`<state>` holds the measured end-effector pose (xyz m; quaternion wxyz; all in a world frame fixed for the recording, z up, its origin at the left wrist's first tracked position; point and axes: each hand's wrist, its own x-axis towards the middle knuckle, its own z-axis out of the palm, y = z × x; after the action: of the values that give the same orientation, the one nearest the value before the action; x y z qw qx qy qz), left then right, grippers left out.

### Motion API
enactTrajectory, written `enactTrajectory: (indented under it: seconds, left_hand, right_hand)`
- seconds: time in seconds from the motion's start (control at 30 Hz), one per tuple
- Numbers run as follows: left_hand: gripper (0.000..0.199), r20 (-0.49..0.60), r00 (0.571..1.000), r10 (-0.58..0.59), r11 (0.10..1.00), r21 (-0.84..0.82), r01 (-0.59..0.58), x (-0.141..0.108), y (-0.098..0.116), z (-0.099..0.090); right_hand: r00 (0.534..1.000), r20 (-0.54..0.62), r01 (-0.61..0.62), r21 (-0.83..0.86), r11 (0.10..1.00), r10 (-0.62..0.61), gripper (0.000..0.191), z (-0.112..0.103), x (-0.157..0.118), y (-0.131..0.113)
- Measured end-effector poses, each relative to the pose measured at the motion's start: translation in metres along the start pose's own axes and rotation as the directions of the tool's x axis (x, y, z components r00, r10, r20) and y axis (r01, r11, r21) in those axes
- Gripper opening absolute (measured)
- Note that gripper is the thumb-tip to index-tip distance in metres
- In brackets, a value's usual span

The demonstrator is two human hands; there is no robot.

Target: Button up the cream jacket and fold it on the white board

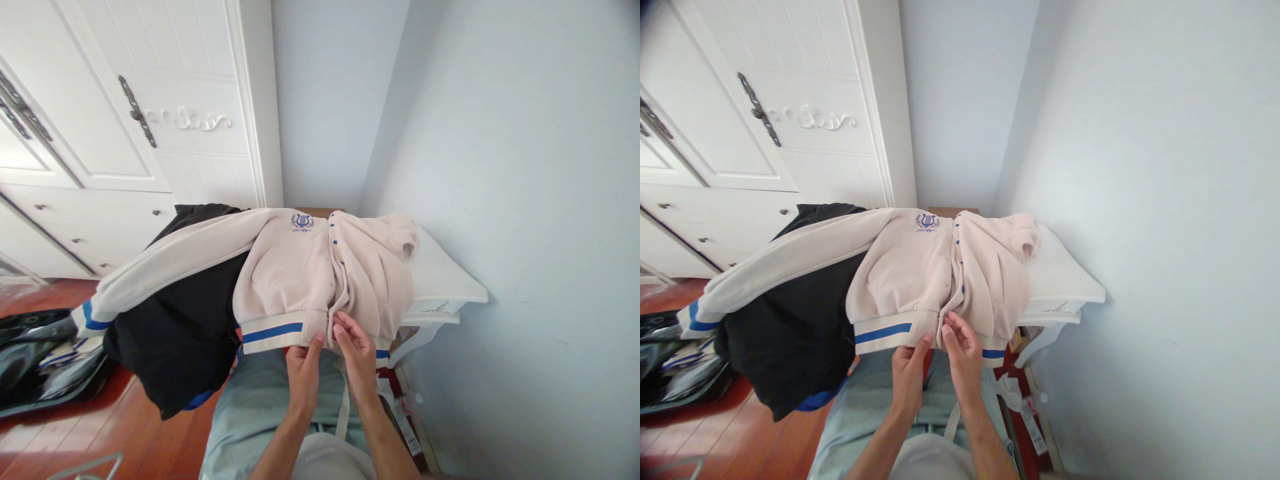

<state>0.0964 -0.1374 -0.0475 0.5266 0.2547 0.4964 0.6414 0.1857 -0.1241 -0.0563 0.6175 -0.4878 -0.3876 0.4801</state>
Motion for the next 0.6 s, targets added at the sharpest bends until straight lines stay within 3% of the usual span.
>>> enactTrajectory:
  seconds: [0.17,0.37,0.5,0.6]
  left_hand:
    - [0.051,0.118,0.992,-0.051,0.985,-0.158,0.07,-0.002,-0.007,-0.001]
    - [0.052,0.107,0.991,-0.081,0.927,-0.359,0.114,-0.005,-0.009,-0.002]
    - [0.045,0.166,0.983,-0.082,0.909,-0.391,0.142,-0.006,-0.005,-0.003]
    - [0.049,0.162,0.98,-0.114,0.928,-0.334,0.164,-0.009,-0.005,-0.009]
  right_hand:
    - [1.0,-0.01,-0.016,-0.015,1.0,0.016,0.086,0.001,0.006,0.002]
    - [0.998,-0.049,0.04,-0.151,0.988,-0.048,0.087,0.006,0.009,0.006]
    - [0.992,-0.079,0.075,-0.235,0.969,-0.096,0.079,0.007,0.013,0.008]
    - [0.97,-0.098,0.177,-0.341,0.923,-0.222,0.067,0.007,0.013,0.011]
